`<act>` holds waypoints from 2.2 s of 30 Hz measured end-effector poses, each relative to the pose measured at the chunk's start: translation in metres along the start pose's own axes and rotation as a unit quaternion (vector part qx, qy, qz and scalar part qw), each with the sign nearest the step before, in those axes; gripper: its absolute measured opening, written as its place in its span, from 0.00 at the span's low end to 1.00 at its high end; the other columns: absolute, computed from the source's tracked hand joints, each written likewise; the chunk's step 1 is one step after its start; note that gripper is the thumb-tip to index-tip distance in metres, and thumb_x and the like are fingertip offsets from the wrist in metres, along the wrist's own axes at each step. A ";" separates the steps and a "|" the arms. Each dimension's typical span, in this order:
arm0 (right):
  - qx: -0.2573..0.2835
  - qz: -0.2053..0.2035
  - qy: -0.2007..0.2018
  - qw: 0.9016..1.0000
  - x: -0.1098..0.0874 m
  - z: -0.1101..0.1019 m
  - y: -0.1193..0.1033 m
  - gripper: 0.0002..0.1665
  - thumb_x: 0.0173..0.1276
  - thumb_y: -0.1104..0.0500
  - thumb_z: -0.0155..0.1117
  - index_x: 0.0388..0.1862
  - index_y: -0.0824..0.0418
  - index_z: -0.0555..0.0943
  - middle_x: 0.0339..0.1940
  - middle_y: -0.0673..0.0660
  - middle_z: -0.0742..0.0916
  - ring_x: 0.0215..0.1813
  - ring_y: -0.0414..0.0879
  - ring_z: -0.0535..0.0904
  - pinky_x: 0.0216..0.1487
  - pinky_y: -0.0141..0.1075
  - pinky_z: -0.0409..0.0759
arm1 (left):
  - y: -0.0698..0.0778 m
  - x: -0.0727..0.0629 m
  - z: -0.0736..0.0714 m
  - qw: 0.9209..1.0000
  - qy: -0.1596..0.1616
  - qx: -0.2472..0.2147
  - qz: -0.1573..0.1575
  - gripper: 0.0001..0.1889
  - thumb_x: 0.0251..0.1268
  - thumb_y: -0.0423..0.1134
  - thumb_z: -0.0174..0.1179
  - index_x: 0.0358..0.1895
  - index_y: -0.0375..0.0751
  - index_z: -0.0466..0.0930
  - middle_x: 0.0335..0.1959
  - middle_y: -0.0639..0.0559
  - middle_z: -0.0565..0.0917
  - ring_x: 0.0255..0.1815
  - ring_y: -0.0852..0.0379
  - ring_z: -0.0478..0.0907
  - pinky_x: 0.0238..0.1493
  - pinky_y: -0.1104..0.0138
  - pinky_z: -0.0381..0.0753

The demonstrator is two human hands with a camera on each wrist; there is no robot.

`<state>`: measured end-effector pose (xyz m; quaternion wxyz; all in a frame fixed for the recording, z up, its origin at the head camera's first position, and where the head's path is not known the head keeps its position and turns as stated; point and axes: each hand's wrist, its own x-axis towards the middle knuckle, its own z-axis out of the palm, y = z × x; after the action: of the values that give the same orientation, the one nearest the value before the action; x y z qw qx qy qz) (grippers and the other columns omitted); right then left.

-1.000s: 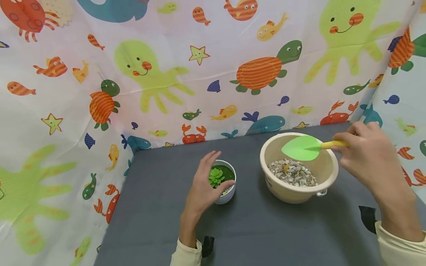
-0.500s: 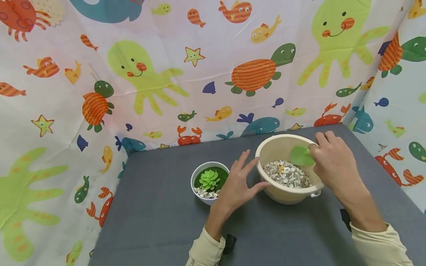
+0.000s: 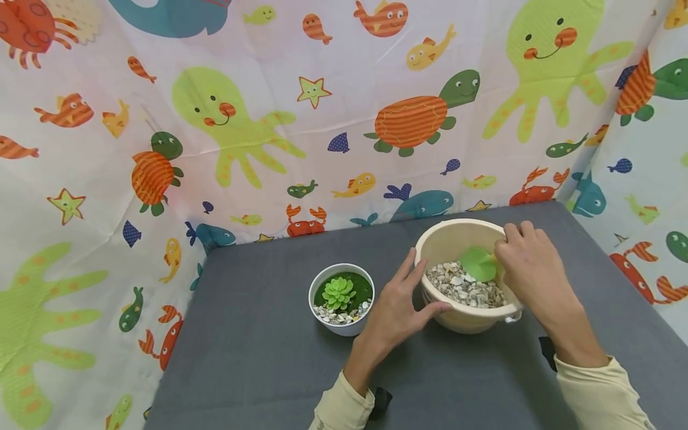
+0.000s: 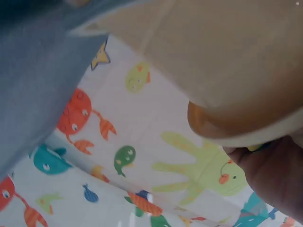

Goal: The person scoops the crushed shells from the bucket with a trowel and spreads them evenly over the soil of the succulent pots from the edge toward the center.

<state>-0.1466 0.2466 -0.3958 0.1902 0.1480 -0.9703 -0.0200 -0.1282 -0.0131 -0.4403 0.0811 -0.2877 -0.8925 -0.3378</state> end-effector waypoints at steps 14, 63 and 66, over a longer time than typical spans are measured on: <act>0.039 0.035 -0.041 0.998 0.006 0.003 -0.001 0.10 0.55 0.63 0.80 0.25 0.68 0.86 0.29 0.64 0.80 0.39 0.60 0.73 0.46 0.56 0.70 | -0.001 0.000 -0.001 1.000 0.006 -0.001 0.000 0.46 0.62 0.60 0.72 0.80 0.44 0.66 0.85 0.42 0.59 0.80 0.48 0.69 0.72 0.60 0.79; 0.246 0.128 -0.014 0.961 -0.024 -0.047 0.032 0.12 0.61 0.66 0.76 0.39 0.75 0.89 0.31 0.68 0.89 0.34 0.52 0.75 0.27 0.31 0.64 | -0.006 -0.006 -0.002 1.000 -0.013 0.008 -0.002 0.44 0.66 0.60 0.69 0.81 0.46 0.65 0.87 0.47 0.56 0.82 0.47 0.67 0.75 0.54 0.76; 0.257 0.130 -0.014 0.958 -0.023 -0.049 0.032 0.13 0.61 0.67 0.76 0.40 0.77 0.89 0.31 0.70 0.88 0.34 0.54 0.75 0.25 0.31 0.65 | -0.006 -0.005 -0.001 1.000 -0.005 0.014 0.005 0.44 0.67 0.60 0.68 0.81 0.47 0.65 0.87 0.46 0.56 0.81 0.46 0.68 0.74 0.54 0.77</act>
<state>-0.1169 0.2846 -0.3559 0.1334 0.0645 -0.9562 0.2525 -0.1275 -0.0196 -0.4445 0.0818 -0.2925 -0.8960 -0.3239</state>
